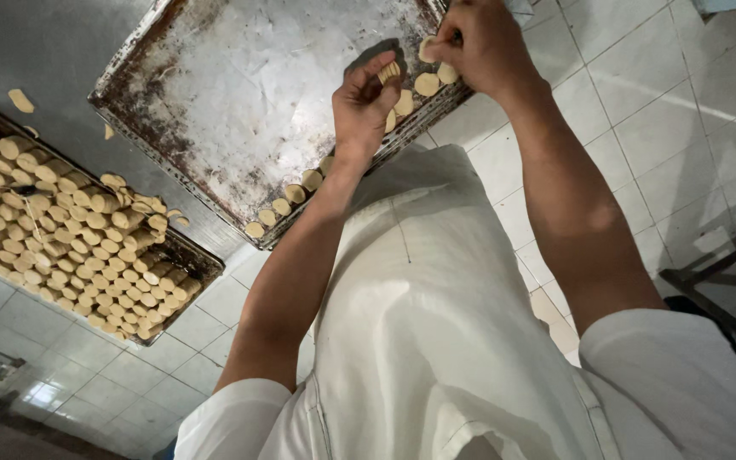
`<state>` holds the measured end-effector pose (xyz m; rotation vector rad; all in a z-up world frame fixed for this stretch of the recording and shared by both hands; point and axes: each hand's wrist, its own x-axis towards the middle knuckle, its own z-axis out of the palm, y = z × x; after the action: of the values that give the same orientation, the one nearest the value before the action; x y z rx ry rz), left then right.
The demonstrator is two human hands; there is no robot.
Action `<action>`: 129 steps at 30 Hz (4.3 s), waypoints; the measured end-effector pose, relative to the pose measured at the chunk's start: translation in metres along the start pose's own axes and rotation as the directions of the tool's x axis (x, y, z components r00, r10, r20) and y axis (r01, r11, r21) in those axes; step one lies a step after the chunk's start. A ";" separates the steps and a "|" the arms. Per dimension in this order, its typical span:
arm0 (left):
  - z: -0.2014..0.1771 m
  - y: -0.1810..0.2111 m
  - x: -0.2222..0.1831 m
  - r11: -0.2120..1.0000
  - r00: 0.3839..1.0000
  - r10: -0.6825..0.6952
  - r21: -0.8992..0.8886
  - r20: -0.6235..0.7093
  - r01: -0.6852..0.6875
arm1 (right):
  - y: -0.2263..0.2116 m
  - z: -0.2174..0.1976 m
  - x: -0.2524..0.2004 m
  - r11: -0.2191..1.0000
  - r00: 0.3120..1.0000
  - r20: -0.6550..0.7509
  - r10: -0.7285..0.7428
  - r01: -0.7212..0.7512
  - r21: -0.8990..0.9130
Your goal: The person arranges small circular pieces of dough onto baking trays by picking them up from a large tray and placing them in rows on a smaller tray.
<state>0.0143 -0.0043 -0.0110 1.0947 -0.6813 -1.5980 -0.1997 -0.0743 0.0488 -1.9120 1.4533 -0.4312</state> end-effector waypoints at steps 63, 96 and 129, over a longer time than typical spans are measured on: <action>-0.110 0.035 -0.101 0.987 0.943 0.006 0.151 -0.333 0.047 | -0.097 0.127 0.001 0.948 0.888 0.334 -0.316 0.286 0.138; -0.154 0.103 -0.168 0.265 0.860 0.510 0.948 0.019 -0.178 | -0.105 0.111 0.021 0.928 0.929 0.042 -0.369 0.371 -0.048; -0.221 0.105 -0.228 0.968 0.940 0.180 0.221 -0.291 -0.117 | -0.265 0.200 -0.044 0.925 0.807 0.462 -0.367 0.266 0.270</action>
<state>0.2693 0.2013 0.0563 1.3731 -0.7048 -1.2117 0.0995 0.0676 0.0963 -1.9216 0.7209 -0.1830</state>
